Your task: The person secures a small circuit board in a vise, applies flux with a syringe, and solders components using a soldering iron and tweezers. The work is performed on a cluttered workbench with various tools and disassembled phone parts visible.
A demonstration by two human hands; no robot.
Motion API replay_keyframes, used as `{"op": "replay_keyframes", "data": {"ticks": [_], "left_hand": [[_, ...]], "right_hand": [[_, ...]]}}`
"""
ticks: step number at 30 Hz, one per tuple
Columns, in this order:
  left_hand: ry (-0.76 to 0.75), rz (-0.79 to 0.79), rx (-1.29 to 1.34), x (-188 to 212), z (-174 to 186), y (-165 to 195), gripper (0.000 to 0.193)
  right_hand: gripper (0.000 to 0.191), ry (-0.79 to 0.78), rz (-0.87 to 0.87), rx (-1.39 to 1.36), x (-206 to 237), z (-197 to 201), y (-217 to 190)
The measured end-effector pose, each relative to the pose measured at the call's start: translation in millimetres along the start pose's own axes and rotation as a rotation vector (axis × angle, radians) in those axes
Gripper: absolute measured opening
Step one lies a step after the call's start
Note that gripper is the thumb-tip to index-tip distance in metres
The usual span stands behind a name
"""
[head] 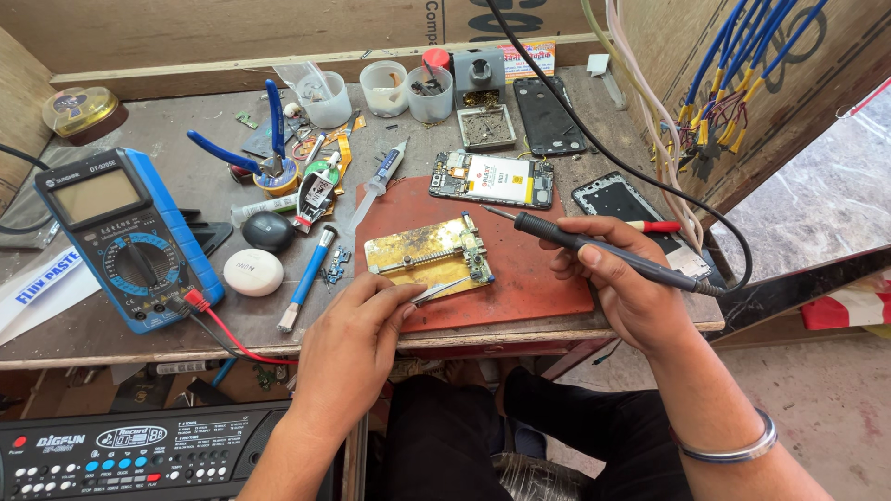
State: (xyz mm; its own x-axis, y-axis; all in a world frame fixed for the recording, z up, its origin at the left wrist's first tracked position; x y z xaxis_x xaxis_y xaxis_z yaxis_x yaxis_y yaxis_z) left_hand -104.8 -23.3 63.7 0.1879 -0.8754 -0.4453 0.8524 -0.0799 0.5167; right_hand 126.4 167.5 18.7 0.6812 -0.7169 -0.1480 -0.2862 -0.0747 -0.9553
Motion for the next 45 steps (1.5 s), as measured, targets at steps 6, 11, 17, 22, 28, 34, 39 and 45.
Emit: {"op": "replay_keyframes", "data": {"ticks": [6,11,17,22,28,34,39,45], "left_hand": [[0.023,-0.049,-0.018,-2.5,-1.7,0.6,0.022],[0.003,-0.036,-0.017,-4.6,-3.6,-0.4,0.022],[-0.007,-0.031,-0.027,-6.9,-5.2,-0.2,0.021],[-0.011,-0.032,-0.042,-7.5,-6.5,-2.0,0.022],[0.004,-0.044,-0.053,-7.5,-8.6,-5.1,0.024],[0.015,-0.068,-0.041,-9.8,-11.1,-12.1,0.024],[0.042,-0.077,-0.032,-9.3,-12.5,-20.2,0.023],[0.097,-0.115,-0.031,-6.3,-13.6,-26.0,0.021]], "right_hand": [[0.041,0.002,0.001,0.001,-0.4,0.8,0.7],[0.041,0.015,-0.006,0.011,-0.5,1.8,1.6],[0.041,0.011,-0.006,0.008,-0.9,2.3,2.4],[0.042,0.012,-0.009,0.013,-1.0,2.6,2.8],[0.042,0.015,-0.025,-0.002,-2.2,1.1,2.2],[0.041,0.064,-0.005,0.124,-1.2,5.9,10.9],[0.028,0.072,0.084,0.168,2.3,12.4,19.3],[0.046,0.023,0.111,0.198,1.6,-2.2,6.9]]}}
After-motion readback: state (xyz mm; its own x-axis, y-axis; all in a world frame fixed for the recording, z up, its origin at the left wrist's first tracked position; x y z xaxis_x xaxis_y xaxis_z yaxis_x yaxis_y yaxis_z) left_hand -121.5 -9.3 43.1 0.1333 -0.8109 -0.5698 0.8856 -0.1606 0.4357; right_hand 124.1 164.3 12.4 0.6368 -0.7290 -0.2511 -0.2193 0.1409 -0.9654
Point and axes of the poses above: each hand's wrist, its own x-axis away from the middle knuckle, its own z-axis out of the back of the hand, y = z × x, the point moved 4 cm from there along -x, towards the middle knuckle, and after that the axes turned 8 degrees about -z, right-handed, at the moved point
